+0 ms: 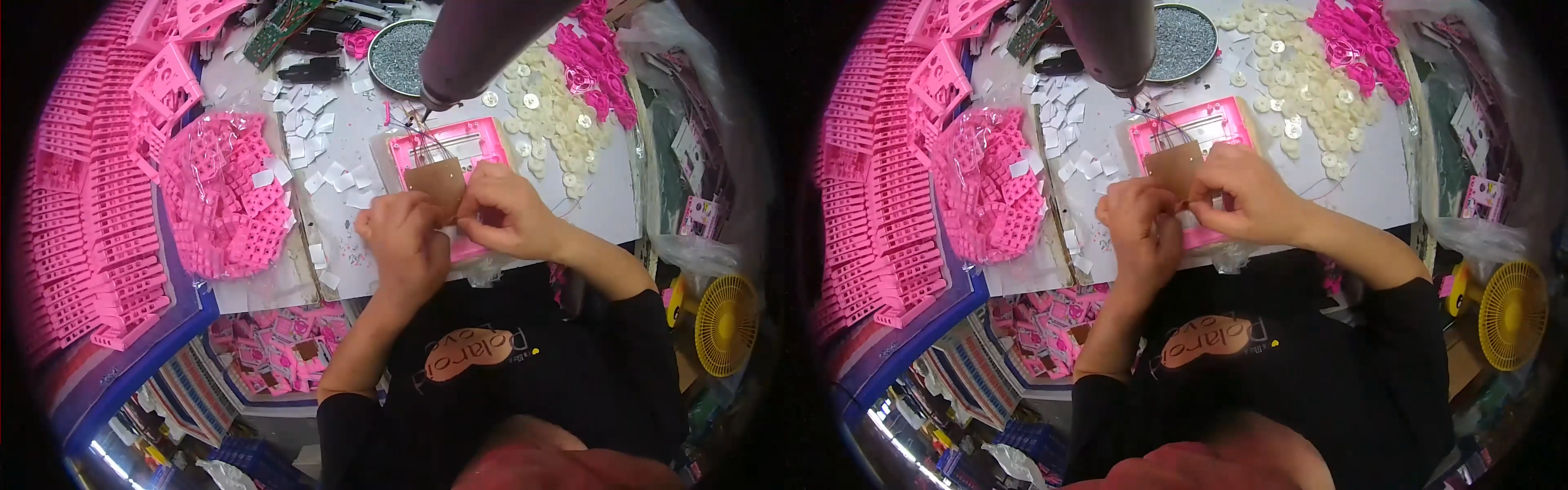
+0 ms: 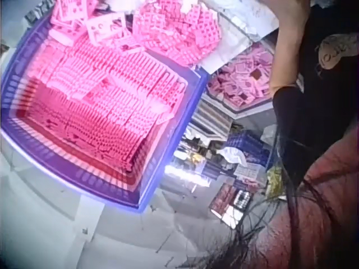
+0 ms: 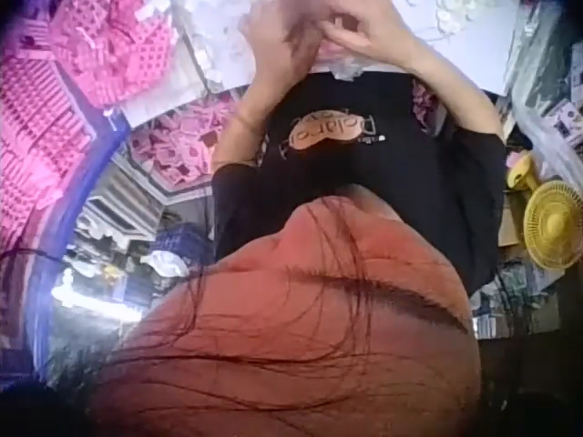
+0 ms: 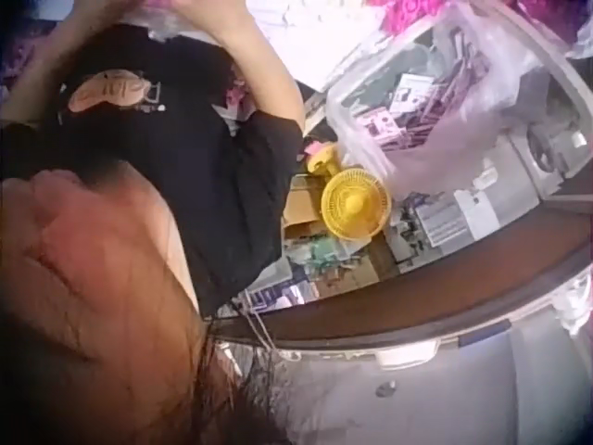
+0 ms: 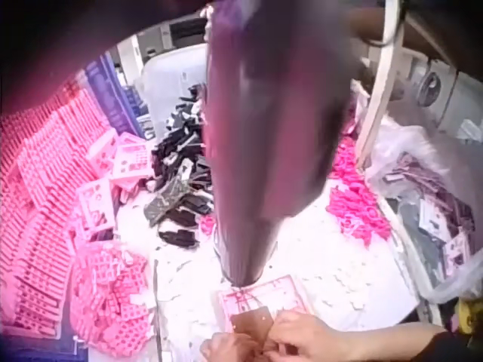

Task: Assembling an electronic toy device by installing components and a circuit board into a pink plastic housing.

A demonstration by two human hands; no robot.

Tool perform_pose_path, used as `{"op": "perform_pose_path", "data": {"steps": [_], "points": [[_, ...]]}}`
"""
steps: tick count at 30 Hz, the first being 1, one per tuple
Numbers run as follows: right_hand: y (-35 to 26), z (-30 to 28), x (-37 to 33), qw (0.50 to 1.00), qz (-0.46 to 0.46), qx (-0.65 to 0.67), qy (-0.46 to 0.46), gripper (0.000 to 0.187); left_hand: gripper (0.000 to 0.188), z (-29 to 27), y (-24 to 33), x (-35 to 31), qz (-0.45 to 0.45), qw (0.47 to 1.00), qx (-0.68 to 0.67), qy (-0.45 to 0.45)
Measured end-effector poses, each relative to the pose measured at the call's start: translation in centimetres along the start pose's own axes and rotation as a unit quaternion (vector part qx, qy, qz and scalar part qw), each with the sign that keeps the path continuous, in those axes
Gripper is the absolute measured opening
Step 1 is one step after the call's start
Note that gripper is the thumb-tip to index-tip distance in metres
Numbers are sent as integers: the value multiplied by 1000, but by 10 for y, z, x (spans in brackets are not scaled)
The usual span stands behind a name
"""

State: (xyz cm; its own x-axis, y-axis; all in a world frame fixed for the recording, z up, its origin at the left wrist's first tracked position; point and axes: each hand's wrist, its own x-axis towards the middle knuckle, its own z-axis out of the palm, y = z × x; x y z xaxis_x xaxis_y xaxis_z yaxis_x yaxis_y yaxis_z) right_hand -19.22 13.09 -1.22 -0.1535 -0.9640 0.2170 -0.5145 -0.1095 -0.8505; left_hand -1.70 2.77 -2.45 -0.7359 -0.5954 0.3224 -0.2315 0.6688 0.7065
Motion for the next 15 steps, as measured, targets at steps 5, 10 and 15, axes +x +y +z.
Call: {"op": "perform_pose_path", "data": {"steps": [5, 10, 15], "points": [[-6, -6, 2, 999, 46, 7, 3, 10, 20, -13, 4, -2, -18, 1000, -1, -24], [1, -1, 1, 1000, 24, -3, 8, 10, 18, -8, -2, -4, 4, 1000, -23, -16], [0, -3, 1, 999, 35, -9, 0, 11, 17, -10, 1, -3, 9, 999, -33, -27]]}}
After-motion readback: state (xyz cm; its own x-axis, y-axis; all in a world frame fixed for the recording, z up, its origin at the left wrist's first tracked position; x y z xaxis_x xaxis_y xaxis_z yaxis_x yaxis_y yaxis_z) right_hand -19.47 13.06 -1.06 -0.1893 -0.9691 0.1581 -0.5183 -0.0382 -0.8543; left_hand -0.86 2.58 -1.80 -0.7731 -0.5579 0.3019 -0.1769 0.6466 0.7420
